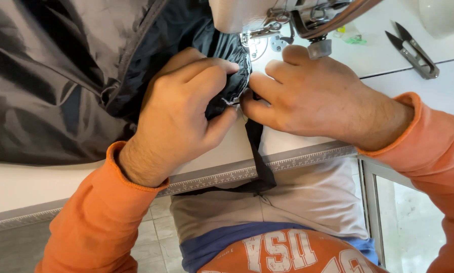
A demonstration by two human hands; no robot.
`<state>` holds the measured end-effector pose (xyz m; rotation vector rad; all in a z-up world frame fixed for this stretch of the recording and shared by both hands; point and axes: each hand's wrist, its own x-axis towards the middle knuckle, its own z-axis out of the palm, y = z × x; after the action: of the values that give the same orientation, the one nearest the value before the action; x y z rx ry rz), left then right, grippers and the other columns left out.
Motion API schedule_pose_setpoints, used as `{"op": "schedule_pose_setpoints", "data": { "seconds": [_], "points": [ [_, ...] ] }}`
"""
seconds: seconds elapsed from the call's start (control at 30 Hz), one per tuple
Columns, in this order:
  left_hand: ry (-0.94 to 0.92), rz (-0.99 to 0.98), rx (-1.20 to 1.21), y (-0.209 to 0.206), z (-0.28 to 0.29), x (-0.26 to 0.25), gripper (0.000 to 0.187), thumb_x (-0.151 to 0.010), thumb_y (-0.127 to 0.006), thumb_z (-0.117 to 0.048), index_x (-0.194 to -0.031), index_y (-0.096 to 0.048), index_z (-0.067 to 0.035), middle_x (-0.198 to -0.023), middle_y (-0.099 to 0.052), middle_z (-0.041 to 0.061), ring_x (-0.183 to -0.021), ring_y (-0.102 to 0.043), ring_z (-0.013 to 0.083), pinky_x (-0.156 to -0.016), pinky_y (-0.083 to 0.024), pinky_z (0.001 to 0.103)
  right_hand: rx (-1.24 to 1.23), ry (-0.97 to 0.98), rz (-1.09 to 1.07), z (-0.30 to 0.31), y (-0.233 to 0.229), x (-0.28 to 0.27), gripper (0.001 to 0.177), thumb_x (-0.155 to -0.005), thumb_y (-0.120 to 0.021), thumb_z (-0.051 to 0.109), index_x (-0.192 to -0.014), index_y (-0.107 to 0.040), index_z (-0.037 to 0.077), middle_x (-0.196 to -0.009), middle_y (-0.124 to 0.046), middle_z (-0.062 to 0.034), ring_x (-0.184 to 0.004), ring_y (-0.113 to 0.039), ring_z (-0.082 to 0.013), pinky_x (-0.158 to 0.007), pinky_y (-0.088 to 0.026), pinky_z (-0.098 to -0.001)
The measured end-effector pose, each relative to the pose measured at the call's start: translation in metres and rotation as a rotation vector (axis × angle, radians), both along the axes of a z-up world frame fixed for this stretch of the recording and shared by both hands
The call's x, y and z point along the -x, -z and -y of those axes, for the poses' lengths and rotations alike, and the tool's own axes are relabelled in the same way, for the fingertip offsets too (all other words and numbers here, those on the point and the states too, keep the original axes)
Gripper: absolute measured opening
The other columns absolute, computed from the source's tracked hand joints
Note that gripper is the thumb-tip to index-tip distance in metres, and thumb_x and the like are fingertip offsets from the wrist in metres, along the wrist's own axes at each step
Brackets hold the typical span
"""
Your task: Sewing a black strap onto a black fabric bag using an industrial sewing machine.
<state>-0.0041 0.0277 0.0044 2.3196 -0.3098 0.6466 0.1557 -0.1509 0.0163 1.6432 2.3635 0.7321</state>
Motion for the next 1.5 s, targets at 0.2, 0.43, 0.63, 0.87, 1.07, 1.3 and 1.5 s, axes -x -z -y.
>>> {"op": "schedule_pose_setpoints", "data": {
  "seconds": [0.2,0.43,0.63,0.87,1.07,1.3,1.5],
  "points": [
    [-0.013,0.02,0.008,0.0,-0.002,0.001,0.021,-0.084,-0.067,0.005,-0.102,-0.059,0.011,-0.102,-0.068,0.022,-0.089,-0.06,0.0392,-0.087,-0.054,0.046,-0.113,-0.074,-0.242,0.002,0.0,0.004,0.028,-0.105,-0.056,-0.008,-0.082,-0.053,0.008,-0.078,-0.042,-0.0049,-0.066,-0.043,-0.0215,-0.061,-0.035,-0.0328],
    [-0.009,-0.033,-0.082,0.001,0.001,0.0,0.021,-0.084,-0.072,0.001,-0.097,-0.058,0.009,-0.108,-0.069,0.022,-0.096,-0.059,0.0403,-0.085,-0.056,0.045,-0.161,0.076,-0.425,0.016,0.006,0.015,0.009,-0.109,-0.064,0.002,-0.1,-0.065,0.002,-0.104,-0.063,-0.0098,-0.078,-0.053,-0.0259,-0.065,-0.036,-0.0367],
    [-0.037,-0.063,-0.152,-0.001,0.005,0.0,0.021,-0.085,-0.071,-0.001,-0.1,-0.062,0.009,-0.11,-0.07,0.02,-0.098,-0.061,0.0395,-0.084,-0.057,0.044,-0.186,0.072,-0.462,0.021,0.006,0.015,0.004,-0.108,-0.066,0.004,-0.11,-0.07,0.003,-0.117,-0.069,-0.0114,-0.085,-0.06,-0.0248,-0.066,-0.036,-0.0348],
    [0.0,-0.089,-0.053,-0.005,0.002,-0.002,0.026,-0.083,-0.069,0.003,-0.107,-0.063,0.012,-0.111,-0.071,0.02,-0.097,-0.059,0.0394,-0.086,-0.054,0.046,-0.176,0.07,-0.423,0.027,0.009,0.01,0.015,-0.109,-0.059,0.003,-0.116,-0.072,0.004,-0.127,-0.069,-0.0118,-0.091,-0.064,-0.024,-0.067,-0.037,-0.0334],
    [-0.015,-0.087,-0.058,-0.006,0.003,-0.003,0.017,-0.084,-0.067,0.004,-0.1,-0.063,0.01,-0.112,-0.073,0.021,-0.096,-0.061,0.0381,-0.084,-0.055,0.045,-0.213,0.064,-0.475,0.022,0.005,0.01,0.005,-0.108,-0.064,-0.001,-0.104,-0.066,-0.002,-0.12,-0.071,-0.0146,-0.085,-0.063,-0.0254,-0.066,-0.041,-0.0336],
    [-0.019,-0.09,-0.055,-0.006,0.004,-0.004,0.011,-0.083,-0.064,0.005,-0.091,-0.059,0.009,-0.112,-0.073,0.021,-0.095,-0.061,0.0382,-0.083,-0.055,0.044,-0.189,0.031,-0.441,0.025,0.011,0.002,0.006,-0.106,-0.064,-0.001,-0.104,-0.067,0.004,-0.117,-0.071,-0.0112,-0.094,-0.065,-0.0254,-0.071,-0.048,-0.0337],
    [-0.017,-0.093,-0.062,-0.005,0.004,-0.004,0.011,-0.083,-0.065,0.005,-0.091,-0.058,0.009,-0.111,-0.073,0.02,-0.096,-0.061,0.0379,-0.083,-0.056,0.044,-0.176,-0.001,-0.367,0.022,0.01,-0.001,0.016,-0.101,-0.065,-0.005,-0.091,-0.066,0.007,-0.121,-0.073,-0.0078,-0.092,-0.065,-0.0221,-0.067,-0.044,-0.0302]
  ]
}}
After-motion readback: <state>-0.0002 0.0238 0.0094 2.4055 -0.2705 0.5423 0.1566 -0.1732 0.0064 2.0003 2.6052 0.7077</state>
